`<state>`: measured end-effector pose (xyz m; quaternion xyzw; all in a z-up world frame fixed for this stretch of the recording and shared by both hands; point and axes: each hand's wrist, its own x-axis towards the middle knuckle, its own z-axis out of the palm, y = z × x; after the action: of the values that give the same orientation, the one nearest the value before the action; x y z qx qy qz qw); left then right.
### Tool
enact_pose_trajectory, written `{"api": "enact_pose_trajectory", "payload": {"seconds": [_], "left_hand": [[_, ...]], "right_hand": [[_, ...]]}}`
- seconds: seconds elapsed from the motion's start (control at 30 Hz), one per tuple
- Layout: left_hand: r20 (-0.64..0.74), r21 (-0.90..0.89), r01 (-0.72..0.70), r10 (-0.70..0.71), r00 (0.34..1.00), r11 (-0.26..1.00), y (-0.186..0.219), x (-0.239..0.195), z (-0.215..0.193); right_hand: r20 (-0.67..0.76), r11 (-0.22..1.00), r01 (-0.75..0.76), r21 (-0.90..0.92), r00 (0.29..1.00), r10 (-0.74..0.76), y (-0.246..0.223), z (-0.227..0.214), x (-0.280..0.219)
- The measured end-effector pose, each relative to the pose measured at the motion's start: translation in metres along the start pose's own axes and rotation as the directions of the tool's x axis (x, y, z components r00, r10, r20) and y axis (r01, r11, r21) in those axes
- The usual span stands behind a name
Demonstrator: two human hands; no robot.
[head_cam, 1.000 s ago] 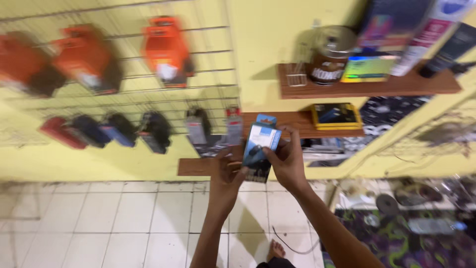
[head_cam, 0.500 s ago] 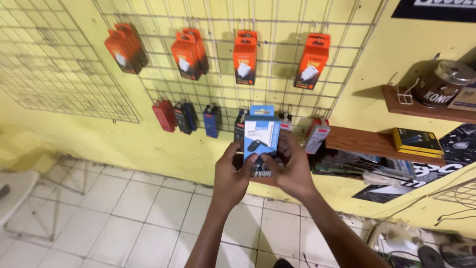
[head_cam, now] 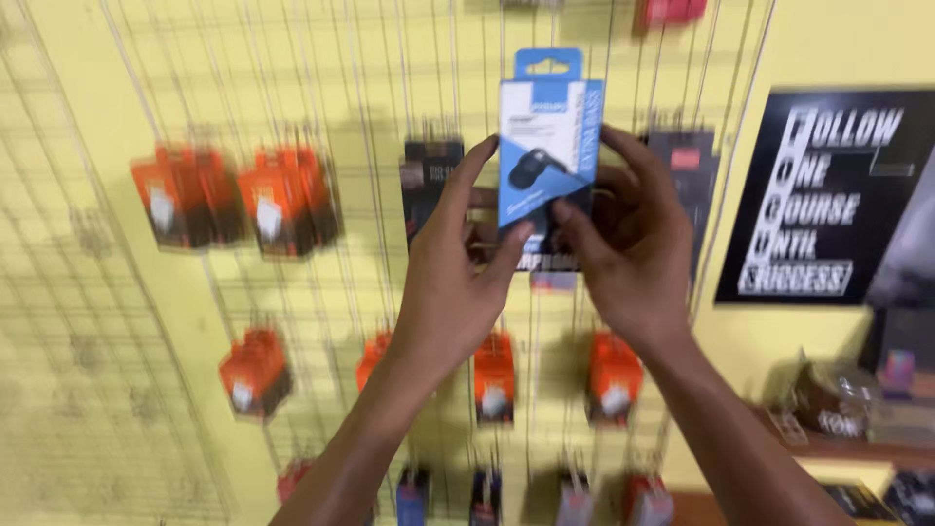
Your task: The person organizes various packaged electronic accessories, including chargers and cables, on a wall-mounted grid display. They repeatedly pick up items from a lower shelf, hang them on hooks, and adjust their positions to align with other products.
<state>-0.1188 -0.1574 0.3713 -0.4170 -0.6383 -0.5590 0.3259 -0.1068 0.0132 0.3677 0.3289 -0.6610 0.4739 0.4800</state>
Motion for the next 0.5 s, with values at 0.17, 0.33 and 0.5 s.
{"api": "enact_pose_trajectory", "payload": {"seconds": [0.17,0.33,0.5], "left_hand": [[0.009,0.051,-0.071,0.070,0.997,0.996,0.000,0.114,-0.011],[-0.041,0.015,-0.229,0.229,0.973,0.973,-0.020,0.206,-0.018],[-0.078,-0.036,-0.278,0.275,0.958,0.960,-0.032,0.268,-0.007]], "right_hand": [[-0.075,0.988,0.141,0.065,0.988,-0.136,0.014,0.001,0.113],[-0.127,0.987,0.161,-0.010,0.979,-0.161,0.028,0.005,0.198],[-0.212,0.979,0.069,-0.192,0.971,-0.110,0.021,0.000,0.250]]}}
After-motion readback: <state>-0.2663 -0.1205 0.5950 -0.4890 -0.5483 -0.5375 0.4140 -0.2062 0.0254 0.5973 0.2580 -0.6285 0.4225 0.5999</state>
